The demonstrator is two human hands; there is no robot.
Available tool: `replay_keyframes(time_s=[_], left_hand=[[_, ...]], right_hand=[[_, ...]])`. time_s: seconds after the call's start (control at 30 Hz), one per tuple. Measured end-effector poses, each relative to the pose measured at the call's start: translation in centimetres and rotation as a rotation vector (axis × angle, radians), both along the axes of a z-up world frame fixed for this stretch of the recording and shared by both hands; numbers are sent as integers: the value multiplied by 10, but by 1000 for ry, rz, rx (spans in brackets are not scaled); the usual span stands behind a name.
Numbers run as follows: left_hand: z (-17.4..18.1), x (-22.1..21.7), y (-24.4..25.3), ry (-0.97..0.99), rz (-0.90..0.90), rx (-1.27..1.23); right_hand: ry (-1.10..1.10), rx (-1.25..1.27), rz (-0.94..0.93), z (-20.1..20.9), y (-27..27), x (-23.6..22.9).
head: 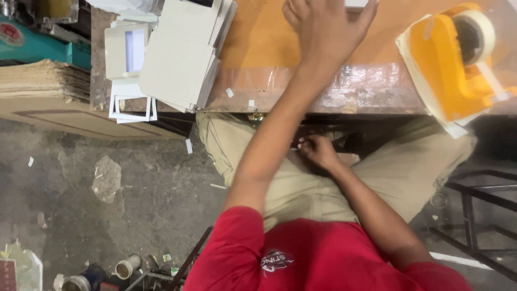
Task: The person assembles small white cardboard boxes by folding flaps and securing them with clear tape. They repeatedly pick up flat pieces, fold them into box shapes, and apply tape to the edges, stacking completed boxes on the table.
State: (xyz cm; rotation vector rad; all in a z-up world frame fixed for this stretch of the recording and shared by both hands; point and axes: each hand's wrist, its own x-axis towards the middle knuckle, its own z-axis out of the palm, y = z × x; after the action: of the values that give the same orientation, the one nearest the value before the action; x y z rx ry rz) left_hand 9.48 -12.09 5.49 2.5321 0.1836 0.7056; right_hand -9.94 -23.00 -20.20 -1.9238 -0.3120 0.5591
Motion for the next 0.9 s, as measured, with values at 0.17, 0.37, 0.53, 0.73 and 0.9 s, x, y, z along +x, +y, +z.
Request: replay_keyframes(time_s=[0.17, 0.37, 0.53, 0.73, 0.9], left_hand=[[9, -92, 107, -183, -287, -2], [23, -130, 261, 189, 87, 397], [13, -141, 294, 480, 108, 215], [20, -138, 295, 418, 111, 120], [30, -145, 296, 349, 86, 178]], right_hand=[[2, -55, -32, -12, -11, 0], [16, 48, 32, -17, -8, -1], [55, 14, 65, -22, 0, 3], [87, 3, 27, -31, -3, 8], [126, 2, 8, -33, -9, 7]])
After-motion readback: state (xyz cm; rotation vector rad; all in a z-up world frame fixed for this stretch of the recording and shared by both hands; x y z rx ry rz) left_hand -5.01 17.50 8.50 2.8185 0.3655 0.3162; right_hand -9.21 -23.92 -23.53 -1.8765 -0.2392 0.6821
